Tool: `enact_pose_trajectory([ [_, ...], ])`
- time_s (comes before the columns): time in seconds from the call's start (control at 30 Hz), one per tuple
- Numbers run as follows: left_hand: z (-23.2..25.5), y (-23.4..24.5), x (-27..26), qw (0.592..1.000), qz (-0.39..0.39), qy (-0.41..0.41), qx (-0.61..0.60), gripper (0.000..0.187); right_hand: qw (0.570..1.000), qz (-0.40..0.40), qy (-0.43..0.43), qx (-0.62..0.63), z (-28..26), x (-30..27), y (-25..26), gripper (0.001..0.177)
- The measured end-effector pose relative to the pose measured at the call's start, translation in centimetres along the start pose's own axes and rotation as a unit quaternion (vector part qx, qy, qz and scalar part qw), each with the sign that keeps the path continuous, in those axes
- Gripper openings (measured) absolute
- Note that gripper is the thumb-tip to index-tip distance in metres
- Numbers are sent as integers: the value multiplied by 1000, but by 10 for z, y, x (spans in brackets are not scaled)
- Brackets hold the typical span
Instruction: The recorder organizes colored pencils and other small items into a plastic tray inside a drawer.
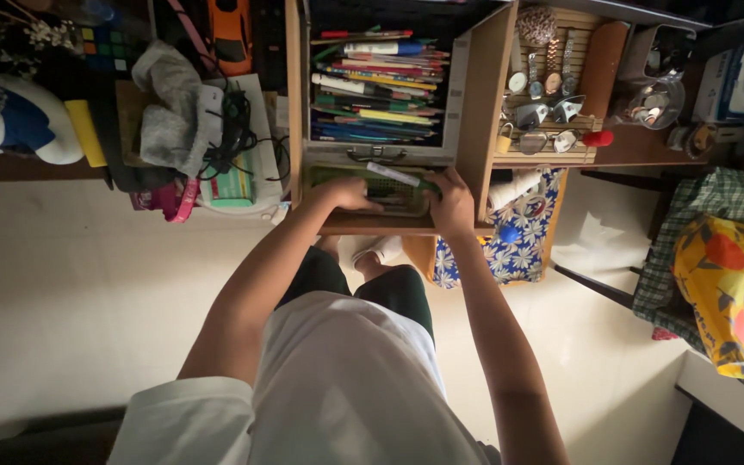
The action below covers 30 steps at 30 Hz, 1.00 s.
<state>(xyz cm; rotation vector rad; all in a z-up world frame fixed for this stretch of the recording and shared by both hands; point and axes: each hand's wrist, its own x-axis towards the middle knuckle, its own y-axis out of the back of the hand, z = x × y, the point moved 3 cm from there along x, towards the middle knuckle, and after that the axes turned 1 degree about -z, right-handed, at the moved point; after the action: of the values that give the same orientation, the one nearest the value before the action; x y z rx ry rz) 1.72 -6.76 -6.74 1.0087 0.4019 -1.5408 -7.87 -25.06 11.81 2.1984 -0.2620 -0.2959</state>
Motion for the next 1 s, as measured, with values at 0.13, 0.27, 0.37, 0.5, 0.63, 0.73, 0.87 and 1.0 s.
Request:
enact_pose_trajectory([
  [0.13,24,22,-34,999,-9,37,-19,88,1000,3,-1,0,1,1,1,28],
  [0.27,-10,0,9,1000,-2,-3,-5,77,1000,0,-9,2,3,0,-3,27],
  [0.37,-13,5,5,999,-15,-31,28,67,1000,4,-6,4,3,0,-2,29],
  [0.5,-1,17,-12,997,-27,-54,39,60,1000,4,4,6,-2,1,1,30],
  [0.63,3,15,-20,997,-45,-46,51,54,1000,2,-4,11,2,1,-1,29],
  [0.73,5,11,-19,991,38,-121,45,61,999,22,-2,37,9,-1,-1,28],
  [0.87,19,33,-52,988,31,-152,24,56,997,18,-41,69,16,-1,-3,28],
  [1.0,42,81,-101,992,-18,-122,-37,38,999,17,32,5,27,-3,-16,30],
])
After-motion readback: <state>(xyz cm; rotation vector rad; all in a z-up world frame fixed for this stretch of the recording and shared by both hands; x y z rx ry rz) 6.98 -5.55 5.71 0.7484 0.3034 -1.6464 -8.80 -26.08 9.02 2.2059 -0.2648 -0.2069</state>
